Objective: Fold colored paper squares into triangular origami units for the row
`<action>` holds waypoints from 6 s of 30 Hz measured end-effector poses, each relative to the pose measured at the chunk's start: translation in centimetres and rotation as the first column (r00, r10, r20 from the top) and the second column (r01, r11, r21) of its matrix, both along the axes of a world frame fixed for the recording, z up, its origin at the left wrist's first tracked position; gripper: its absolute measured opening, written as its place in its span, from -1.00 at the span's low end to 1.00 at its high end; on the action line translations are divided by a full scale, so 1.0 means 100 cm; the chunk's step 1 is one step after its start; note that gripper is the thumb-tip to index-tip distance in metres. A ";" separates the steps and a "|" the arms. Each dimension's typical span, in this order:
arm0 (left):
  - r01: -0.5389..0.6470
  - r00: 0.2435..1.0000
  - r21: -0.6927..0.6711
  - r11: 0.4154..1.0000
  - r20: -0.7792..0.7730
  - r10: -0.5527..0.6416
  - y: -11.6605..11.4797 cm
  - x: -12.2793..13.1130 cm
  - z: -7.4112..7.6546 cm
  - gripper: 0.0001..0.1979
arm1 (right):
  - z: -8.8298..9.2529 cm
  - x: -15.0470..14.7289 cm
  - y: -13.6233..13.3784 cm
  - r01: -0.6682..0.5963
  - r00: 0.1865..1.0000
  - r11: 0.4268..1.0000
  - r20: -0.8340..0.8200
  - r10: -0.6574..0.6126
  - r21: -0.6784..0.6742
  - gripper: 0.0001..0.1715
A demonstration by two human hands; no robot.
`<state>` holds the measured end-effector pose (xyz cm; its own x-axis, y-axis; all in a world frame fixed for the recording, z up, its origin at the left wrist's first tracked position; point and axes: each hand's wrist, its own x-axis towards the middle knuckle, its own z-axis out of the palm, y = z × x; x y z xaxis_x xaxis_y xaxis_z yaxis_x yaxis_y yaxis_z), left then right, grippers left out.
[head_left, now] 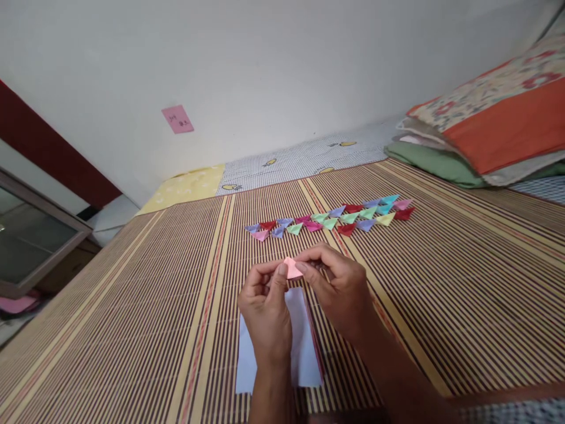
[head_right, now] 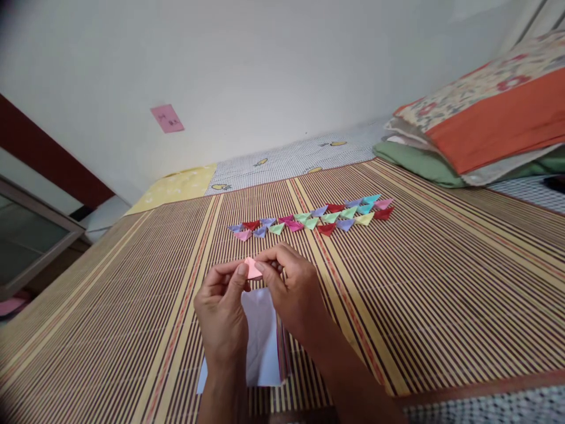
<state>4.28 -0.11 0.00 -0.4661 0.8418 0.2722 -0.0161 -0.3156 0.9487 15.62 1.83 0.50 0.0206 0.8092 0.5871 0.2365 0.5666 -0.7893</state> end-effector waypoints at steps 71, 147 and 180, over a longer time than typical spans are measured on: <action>0.263 0.964 -0.118 0.957 0.059 -0.258 0.005 -0.011 -0.005 -0.83 | -0.003 0.023 0.011 -0.256 0.960 0.925 0.036 0.277 -0.282 -0.64; 0.248 0.968 -0.073 0.966 0.058 -0.244 0.000 -0.004 -0.006 -0.80 | -0.001 0.011 0.005 -0.226 0.974 0.930 -0.076 0.213 -0.290 -0.60; 0.466 0.749 -0.012 0.885 0.538 -0.387 0.011 -0.014 -0.004 -0.76 | -0.002 0.007 0.005 -0.369 0.924 0.888 -0.216 0.317 -0.276 -0.91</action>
<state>2.86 0.94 -0.41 -0.0854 0.9958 -0.0315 -0.6067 -0.0269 0.7944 16.36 2.34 0.30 -0.2181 0.9211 0.3225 -0.0732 0.3141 -0.9466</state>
